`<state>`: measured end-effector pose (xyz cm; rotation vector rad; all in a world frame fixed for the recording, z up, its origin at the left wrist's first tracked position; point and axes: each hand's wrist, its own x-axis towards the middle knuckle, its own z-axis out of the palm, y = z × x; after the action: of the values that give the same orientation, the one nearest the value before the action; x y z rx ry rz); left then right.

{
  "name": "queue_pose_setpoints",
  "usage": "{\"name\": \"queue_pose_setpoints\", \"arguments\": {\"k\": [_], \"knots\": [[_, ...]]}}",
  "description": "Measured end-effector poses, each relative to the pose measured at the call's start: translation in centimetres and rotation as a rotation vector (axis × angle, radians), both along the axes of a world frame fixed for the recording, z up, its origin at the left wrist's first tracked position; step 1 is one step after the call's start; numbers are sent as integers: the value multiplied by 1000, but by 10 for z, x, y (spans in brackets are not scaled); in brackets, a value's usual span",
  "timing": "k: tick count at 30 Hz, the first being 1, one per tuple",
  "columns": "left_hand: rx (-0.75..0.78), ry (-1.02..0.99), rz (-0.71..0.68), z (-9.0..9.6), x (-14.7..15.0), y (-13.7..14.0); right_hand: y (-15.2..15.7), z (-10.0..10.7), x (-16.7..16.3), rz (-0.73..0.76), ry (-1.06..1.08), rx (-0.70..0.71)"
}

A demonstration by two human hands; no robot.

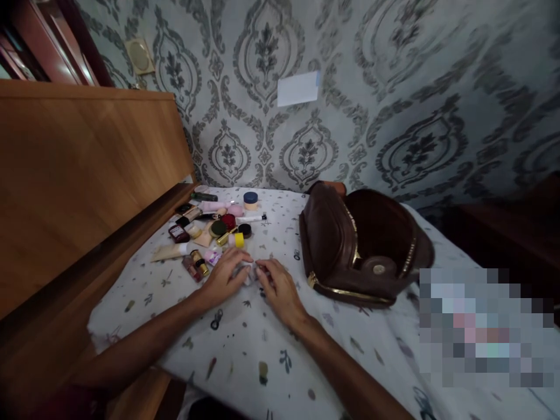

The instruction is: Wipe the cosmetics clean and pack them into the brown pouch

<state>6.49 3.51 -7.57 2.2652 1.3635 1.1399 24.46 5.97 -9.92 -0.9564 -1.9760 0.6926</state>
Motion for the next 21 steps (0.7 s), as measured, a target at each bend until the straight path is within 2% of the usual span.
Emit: {"name": "queue_pose_setpoints", "arguments": {"k": [5, 9, 15, 21], "knots": [[20, 91, 24, 14, -8, 0, -3, 5, -1, 19, -53, -14], [43, 143, 88, 24, -30, 10, -6, 9, -1, 20, -73, -26], [22, 226, 281, 26, -96, 41, -7, 12, 0, 15, -88, -42], [-99, 238, 560, 28, -171, 87, -5, 9, 1, 28, -72, -11]]}}
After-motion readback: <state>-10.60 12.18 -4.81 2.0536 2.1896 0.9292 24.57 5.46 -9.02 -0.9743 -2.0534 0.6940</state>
